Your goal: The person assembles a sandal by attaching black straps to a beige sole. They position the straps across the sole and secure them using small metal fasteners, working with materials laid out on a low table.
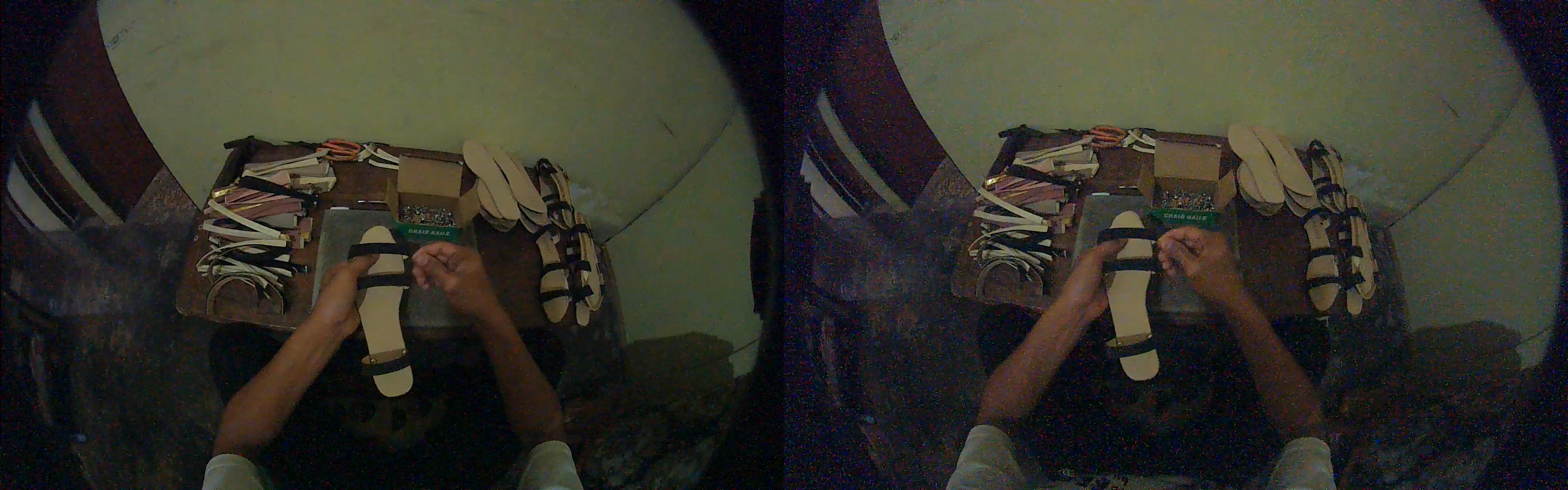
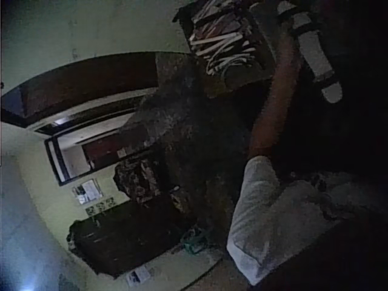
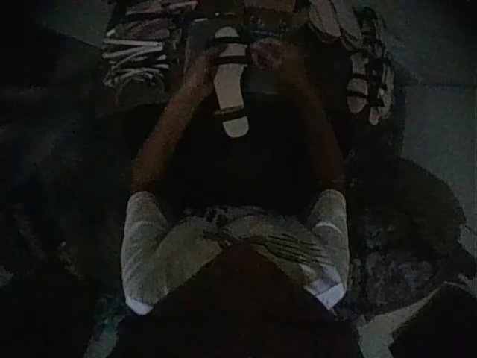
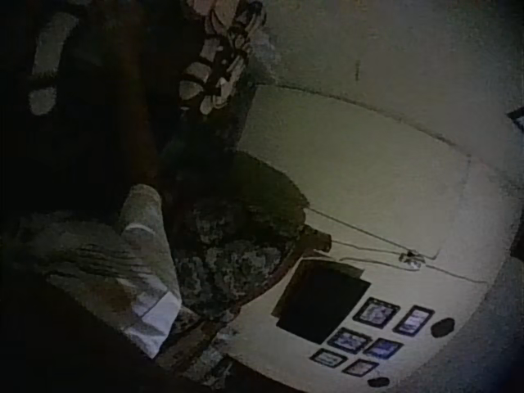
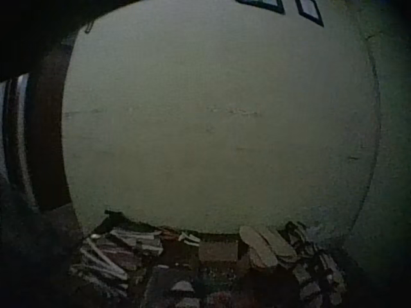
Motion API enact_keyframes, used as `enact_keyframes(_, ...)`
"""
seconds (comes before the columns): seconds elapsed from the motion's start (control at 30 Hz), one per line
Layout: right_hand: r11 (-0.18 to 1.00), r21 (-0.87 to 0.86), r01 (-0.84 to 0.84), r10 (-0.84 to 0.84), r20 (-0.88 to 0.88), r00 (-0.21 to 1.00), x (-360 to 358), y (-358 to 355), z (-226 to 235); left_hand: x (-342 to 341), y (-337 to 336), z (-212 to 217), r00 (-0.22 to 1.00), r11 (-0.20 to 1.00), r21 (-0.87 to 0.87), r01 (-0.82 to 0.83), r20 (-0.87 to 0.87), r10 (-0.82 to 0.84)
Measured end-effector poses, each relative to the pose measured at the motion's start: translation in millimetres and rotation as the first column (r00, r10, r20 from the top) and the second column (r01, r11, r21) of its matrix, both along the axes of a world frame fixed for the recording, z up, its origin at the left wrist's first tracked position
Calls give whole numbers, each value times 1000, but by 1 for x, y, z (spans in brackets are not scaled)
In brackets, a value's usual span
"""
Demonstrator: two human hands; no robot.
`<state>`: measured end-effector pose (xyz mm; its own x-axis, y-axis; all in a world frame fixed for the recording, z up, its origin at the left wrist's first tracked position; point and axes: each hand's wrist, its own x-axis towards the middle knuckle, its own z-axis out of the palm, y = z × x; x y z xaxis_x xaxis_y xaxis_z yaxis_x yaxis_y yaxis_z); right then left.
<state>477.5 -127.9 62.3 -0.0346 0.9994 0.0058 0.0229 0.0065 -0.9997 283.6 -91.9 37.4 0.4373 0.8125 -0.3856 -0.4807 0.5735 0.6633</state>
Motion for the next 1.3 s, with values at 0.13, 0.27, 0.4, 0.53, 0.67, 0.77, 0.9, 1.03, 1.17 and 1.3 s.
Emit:
enact_keyframes(0.13, 999, -1, -35, 35, 14, 999, -3, -1, 12, -2, 1, -3, 1000, 999, 43, -11, -27, 12)
enact_keyframes(0.27, 1000, -21, 7, -7, 18, 1000, -5, -5, 17, -3, 2, -9, 997, 983, 169, -70, -25, 76)
enact_keyframes(0.4, 990, 125, -71, 36, 264, 964, 6, -1, 9, 0, -2, -3, 991, 979, 180, -92, -75, 107)
enact_keyframes(0.53, 981, 158, -112, 59, 309, 949, 2, 1, 8, 0, -4, -1, 992, 982, 152, -116, -30, 121)
enact_keyframes(0.67, 996, 17, -91, 86, 193, 977, 8, -2, 11, 4, -9, 12, 989, 984, 132, -124, -69, 133)
enact_keyframes(0.77, 996, -21, -87, 88, 109, 990, 15, -3, 17, 4, -6, 0, 985, 958, 251, -139, -64, 160)
enact_keyframes(0.9, 995, -19, -99, 99, 2, 995, 31, -1, 20, -2, 0, -2, 958, 905, 422, 46, -277, 80)
enact_keyframes(1.03, 978, -53, -203, 204, 15, 979, 31, -2, 11, -2, -9, 23, 937, 883, 442, 156, -348, 9)
enact_keyframes(1.17, 955, -55, -290, 295, 114, 949, 28, 0, 14, -10, -5, 19, 918, 860, 464, 211, -396, -11)
enact_keyframes(1.3, 932, -62, -358, 362, 218, 906, 28, 2, 10, -12, -7, 33, 884, 895, 322, 309, -444, -145)
